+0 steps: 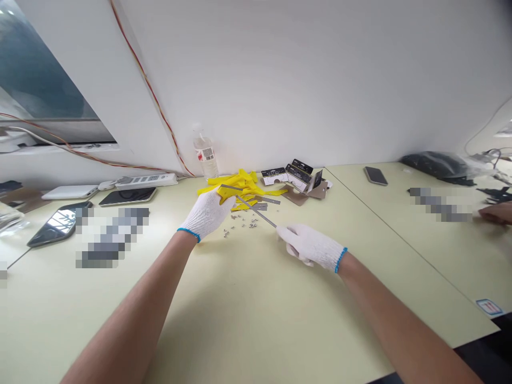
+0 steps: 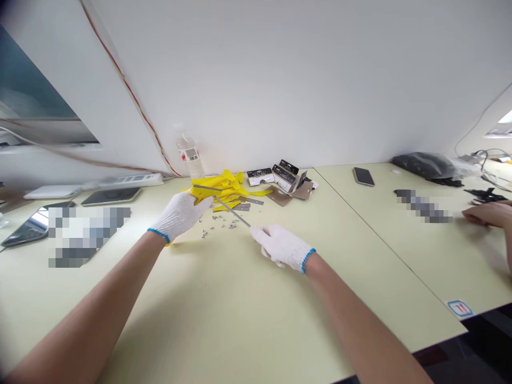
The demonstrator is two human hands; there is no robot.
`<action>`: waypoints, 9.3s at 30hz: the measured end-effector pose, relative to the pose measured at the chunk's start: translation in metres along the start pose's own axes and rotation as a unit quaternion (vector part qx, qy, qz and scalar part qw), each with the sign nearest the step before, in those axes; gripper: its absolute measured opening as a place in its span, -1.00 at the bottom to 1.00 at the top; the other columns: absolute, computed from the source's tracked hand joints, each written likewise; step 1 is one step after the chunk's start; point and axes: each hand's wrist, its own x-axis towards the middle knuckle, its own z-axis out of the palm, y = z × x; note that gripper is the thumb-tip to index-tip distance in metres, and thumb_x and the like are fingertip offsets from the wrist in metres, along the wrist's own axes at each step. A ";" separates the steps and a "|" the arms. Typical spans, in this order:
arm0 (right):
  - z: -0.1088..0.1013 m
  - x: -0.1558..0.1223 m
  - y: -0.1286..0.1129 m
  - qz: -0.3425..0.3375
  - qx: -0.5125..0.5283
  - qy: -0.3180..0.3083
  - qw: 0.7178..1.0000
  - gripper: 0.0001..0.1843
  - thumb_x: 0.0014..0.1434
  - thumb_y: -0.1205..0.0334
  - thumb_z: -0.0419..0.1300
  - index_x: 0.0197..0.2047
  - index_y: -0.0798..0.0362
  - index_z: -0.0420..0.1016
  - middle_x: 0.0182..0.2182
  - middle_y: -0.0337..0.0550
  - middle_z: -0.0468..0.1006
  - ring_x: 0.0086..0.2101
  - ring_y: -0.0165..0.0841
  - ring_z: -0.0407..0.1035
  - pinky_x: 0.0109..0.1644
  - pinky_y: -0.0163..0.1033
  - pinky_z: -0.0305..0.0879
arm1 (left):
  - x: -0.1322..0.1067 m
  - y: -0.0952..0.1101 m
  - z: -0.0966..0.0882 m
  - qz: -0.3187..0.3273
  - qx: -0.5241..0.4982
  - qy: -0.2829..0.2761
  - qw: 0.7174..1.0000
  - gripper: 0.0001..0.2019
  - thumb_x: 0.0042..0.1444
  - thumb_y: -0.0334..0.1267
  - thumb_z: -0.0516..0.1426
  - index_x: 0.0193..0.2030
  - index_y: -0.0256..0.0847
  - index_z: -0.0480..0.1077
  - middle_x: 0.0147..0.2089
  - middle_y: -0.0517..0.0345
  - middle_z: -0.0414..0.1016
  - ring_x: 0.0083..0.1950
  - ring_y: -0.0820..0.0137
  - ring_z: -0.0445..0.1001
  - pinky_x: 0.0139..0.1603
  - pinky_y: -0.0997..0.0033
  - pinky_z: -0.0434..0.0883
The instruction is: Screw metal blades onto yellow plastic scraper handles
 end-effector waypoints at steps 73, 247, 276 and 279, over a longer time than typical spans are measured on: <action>-0.003 0.005 0.001 -0.020 -0.010 -0.009 1.000 -0.32 0.41 -0.28 -0.16 -0.11 0.11 0.54 -0.34 -0.05 0.56 -0.54 -0.69 0.28 -0.39 -0.52 0.12 | 0.002 0.001 0.003 0.008 -0.037 0.009 0.999 -0.77 0.27 -0.08 0.09 -0.30 -0.18 0.41 -0.34 0.01 0.52 -0.28 0.23 0.48 -0.18 0.27 0.39; 0.003 0.024 0.018 -0.033 -0.061 0.033 0.997 -0.31 0.41 -0.34 -0.15 -0.13 0.17 0.41 -0.37 -0.10 0.42 -0.51 -0.53 0.23 -0.47 -0.44 0.14 | 0.001 0.000 -0.006 0.044 -0.047 0.016 0.998 -0.71 0.26 -0.02 0.07 -0.31 -0.15 0.48 -0.43 0.08 0.51 -0.42 0.28 0.44 -0.32 0.30 0.38; 0.003 0.018 0.005 -0.009 -0.101 0.089 0.991 -0.40 0.35 -0.27 0.08 -0.14 0.21 0.38 -0.36 -0.04 0.46 -0.49 -0.55 0.20 -0.43 -0.43 0.03 | -0.005 0.007 -0.014 0.050 -0.050 0.000 0.998 -0.71 0.29 -0.03 0.07 -0.32 -0.18 0.40 -0.41 0.10 0.47 -0.41 0.36 0.34 -0.34 0.37 0.26; 0.002 0.020 0.008 -0.007 -0.111 0.111 0.987 -0.43 0.28 -0.23 0.22 -0.12 0.20 0.32 -0.42 -0.09 0.43 -0.51 -0.55 0.18 -0.44 -0.44 0.01 | -0.005 0.006 -0.012 0.051 -0.057 -0.001 0.997 -0.73 0.29 -0.05 0.07 -0.29 -0.17 0.43 -0.38 0.10 0.49 -0.42 0.36 0.36 -0.34 0.36 0.26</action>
